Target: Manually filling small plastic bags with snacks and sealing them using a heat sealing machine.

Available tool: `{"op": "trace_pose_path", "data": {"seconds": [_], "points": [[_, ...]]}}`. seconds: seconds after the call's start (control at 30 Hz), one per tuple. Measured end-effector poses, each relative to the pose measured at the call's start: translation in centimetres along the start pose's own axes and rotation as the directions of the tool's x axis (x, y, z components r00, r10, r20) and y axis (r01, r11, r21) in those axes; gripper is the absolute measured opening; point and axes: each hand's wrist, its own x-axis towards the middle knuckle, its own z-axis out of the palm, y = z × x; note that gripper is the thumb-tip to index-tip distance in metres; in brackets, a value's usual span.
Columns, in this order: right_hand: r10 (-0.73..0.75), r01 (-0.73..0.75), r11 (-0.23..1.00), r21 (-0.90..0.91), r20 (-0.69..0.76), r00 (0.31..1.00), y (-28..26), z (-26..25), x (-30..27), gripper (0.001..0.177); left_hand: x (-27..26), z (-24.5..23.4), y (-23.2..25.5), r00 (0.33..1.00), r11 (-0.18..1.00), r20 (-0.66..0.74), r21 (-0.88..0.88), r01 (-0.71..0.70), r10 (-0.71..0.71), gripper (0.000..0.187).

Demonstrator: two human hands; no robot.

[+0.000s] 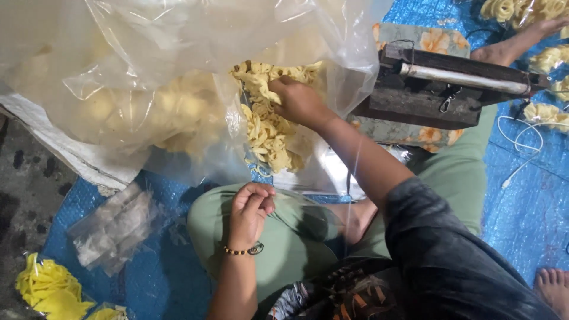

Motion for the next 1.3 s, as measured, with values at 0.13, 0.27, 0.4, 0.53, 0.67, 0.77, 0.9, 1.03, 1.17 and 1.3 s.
{"op": "trace_pose_path", "data": {"seconds": [0.13, 0.27, 0.4, 0.53, 0.67, 0.77, 0.9, 1.03, 1.17, 1.3], "points": [[-0.081, 0.146, 0.851, 0.505, -0.148, 0.986, -2.0, -7.2, -5.9, 0.023, -0.3, 0.4, -0.4, 0.999, 0.989, -0.026, 0.147, -0.016, 0.02, 0.01], [-0.246, 0.125, 0.516, 0.847, 0.007, 0.969, -2.0, -10.4, -14.6, 0.029, -1.3, 3.6, 0.8, 0.991, 0.807, 0.027, 0.578, -0.122, 0.131, 0.019], [-0.213, 0.063, 0.766, 0.64, 0.161, 0.964, -5.1, -17.2, -23.1, 0.034, -2.7, 8.9, 2.2, 0.934, 0.277, 0.205, 0.917, -0.288, 0.293, 0.013], [0.016, -0.003, 0.998, -0.06, 0.217, 0.976, -4.5, -16.0, -29.6, 0.028, -3.6, 13.8, 0.0, 0.782, 0.243, 0.55, 0.748, -0.617, 0.294, 0.041], [0.09, -0.046, 0.949, -0.31, 0.127, 0.988, -2.8, -13.9, -34.1, 0.015, -5.3, 17.3, -2.3, 0.644, 0.089, 0.761, 0.639, -0.764, 0.07, 0.053], [0.121, -0.086, 0.959, -0.269, 0.115, 0.986, -1.6, -13.5, -35.5, 0.015, -4.8, 17.5, -4.2, 0.622, 0.025, 0.783, 0.621, -0.783, 0.006, 0.056], [0.172, -0.138, 0.968, -0.212, 0.151, 0.973, -2.0, -16.2, -35.5, 0.032, -4.0, 17.6, -5.1, 0.588, -0.009, 0.808, 0.589, -0.808, 0.049, 0.053], [0.21, -0.189, 0.968, -0.165, 0.124, 0.97, -2.3, -17.8, -34.7, 0.033, -3.7, 17.7, -5.6, 0.706, 0.047, 0.691, 0.709, -0.704, 0.157, 0.049], [0.259, -0.263, 0.955, 0.14, 0.045, 0.965, -2.3, -21.0, -34.1, 0.041, -4.5, 18.9, -3.8, 0.833, 0.234, 0.542, 0.8, -0.552, 0.111, 0.047], [0.234, -0.24, 0.917, 0.319, 0.057, 0.971, -3.3, -19.4, -33.3, 0.049, -6.0, 19.4, -2.4, 0.902, 0.509, 0.431, 0.77, -0.384, 0.029, 0.045]]}}
